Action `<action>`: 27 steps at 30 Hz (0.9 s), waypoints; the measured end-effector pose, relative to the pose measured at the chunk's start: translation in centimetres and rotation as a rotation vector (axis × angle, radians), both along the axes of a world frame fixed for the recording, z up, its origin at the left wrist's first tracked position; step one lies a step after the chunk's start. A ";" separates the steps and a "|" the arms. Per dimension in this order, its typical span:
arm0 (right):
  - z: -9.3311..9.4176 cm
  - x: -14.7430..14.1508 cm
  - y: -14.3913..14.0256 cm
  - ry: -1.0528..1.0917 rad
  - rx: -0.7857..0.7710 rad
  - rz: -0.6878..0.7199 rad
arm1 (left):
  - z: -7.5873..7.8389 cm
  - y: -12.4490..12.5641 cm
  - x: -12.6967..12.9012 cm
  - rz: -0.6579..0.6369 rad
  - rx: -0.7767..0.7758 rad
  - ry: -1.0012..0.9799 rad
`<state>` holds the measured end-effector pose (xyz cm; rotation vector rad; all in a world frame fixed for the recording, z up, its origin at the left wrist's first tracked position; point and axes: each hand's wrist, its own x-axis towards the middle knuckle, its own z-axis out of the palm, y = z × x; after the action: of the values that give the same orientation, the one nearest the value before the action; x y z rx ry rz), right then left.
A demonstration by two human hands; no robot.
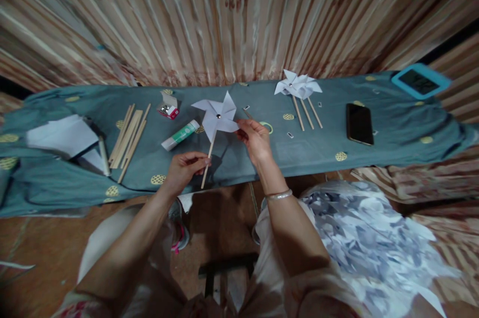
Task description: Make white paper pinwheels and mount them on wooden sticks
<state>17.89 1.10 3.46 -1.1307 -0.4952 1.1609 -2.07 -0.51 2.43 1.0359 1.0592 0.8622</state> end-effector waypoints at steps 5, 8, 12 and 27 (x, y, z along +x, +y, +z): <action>-0.1 -0.4 -0.1 0.000 -0.008 0.009 | 0.1 0.0 -0.1 0.012 0.012 0.007; -0.3 -0.7 -0.2 -0.024 -0.008 0.032 | 0.1 0.0 0.0 0.021 0.008 0.003; -0.3 -1.0 -0.3 -0.028 -0.024 0.042 | 0.0 0.1 0.0 0.021 0.012 -0.011; -0.4 -1.9 -0.6 -0.043 -0.037 0.115 | 0.0 0.4 0.2 0.034 0.030 -0.026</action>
<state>16.02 0.52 3.10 -1.1735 -0.5801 1.2521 -1.83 -0.14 2.41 1.0314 1.0474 0.9196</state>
